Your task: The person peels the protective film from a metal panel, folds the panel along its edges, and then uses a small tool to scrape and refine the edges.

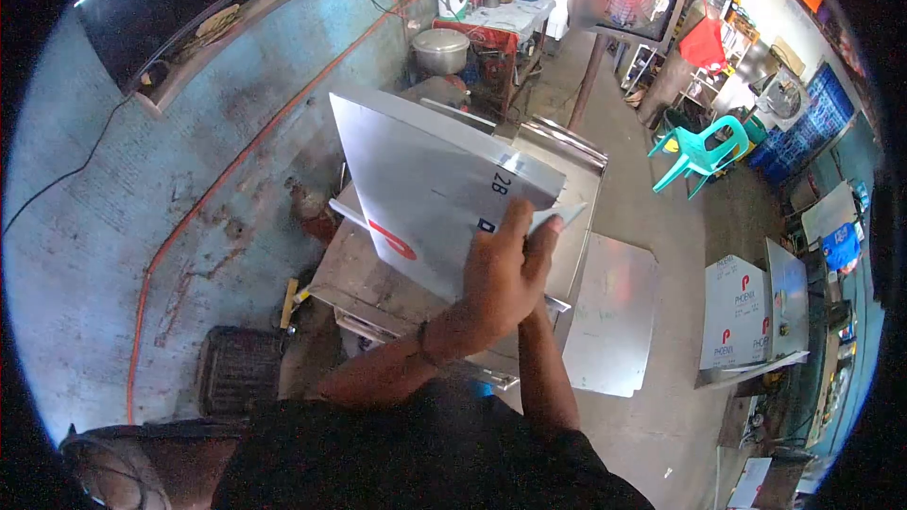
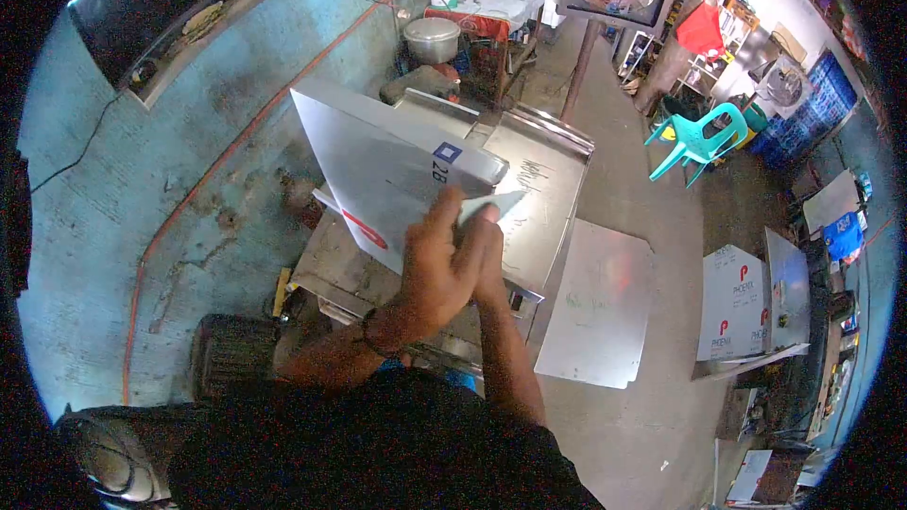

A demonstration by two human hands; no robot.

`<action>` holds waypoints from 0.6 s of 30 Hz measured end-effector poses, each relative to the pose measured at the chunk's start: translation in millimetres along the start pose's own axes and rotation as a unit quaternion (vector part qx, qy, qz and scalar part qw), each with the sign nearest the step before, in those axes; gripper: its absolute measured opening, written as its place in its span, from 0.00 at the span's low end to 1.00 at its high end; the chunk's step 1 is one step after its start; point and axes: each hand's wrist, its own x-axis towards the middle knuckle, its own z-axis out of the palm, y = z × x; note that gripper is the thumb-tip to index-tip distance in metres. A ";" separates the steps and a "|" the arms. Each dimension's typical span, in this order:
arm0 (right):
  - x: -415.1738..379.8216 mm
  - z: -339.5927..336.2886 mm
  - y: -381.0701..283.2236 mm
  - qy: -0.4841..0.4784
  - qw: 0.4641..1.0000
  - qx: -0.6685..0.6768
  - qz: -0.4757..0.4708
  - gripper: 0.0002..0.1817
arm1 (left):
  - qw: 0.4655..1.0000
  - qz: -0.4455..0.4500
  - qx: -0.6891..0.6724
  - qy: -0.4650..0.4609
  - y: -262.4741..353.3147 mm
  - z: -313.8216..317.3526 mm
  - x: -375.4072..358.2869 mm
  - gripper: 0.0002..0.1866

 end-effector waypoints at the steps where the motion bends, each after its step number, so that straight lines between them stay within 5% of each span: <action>1: 1.7 0.9 -1.0 -0.001 0.997 0.059 0.045 0.17 | 0.998 -0.026 -0.021 0.045 -2.8 -2.2 0.0 0.12; 2: -2.6 0.7 -4.6 0.012 0.989 -0.131 -0.067 0.18 | 0.994 -0.050 -0.042 0.088 -5.2 -5.6 1.2 0.13; 3: -2.5 1.8 -8.0 -0.003 0.990 -0.112 -0.083 0.16 | 0.967 -0.193 -0.152 0.064 -2.7 -14.0 11.8 0.12; 4: -3.3 1.8 -9.0 -0.018 0.991 -0.094 -0.097 0.14 | 0.967 -0.194 -0.153 0.062 -2.9 -13.5 10.9 0.12; 5: -1.3 -2.6 0.9 -0.016 0.991 -0.096 -0.096 0.14 | 0.987 -0.139 -0.078 0.032 -3.2 -12.2 10.1 0.12; 7: 7.4 -10.1 22.4 0.044 0.985 0.165 0.032 0.07 | 1.000 -0.005 -0.009 -0.015 -5.7 -4.4 3.6 0.12; 10: -7.8 -1.7 -7.5 0.055 0.997 -0.034 -0.036 0.07 | 0.999 -0.004 -0.039 0.024 -7.0 -20.9 -5.0 0.11; 13: -6.2 10.3 -39.8 0.036 0.994 -0.098 -0.012 0.13 | 0.931 -0.054 -0.265 0.245 -49.3 -65.7 12.5 0.13; 15: -4.8 6.7 -39.7 0.033 0.992 -0.122 -0.029 0.17 | 0.902 -0.058 -0.184 0.386 -109.8 -110.8 34.2 0.16; 18: -8.0 6.6 -46.2 0.038 0.991 -0.127 -0.028 0.23 | 0.851 -0.116 -0.264 0.439 -186.3 -147.0 50.2 0.19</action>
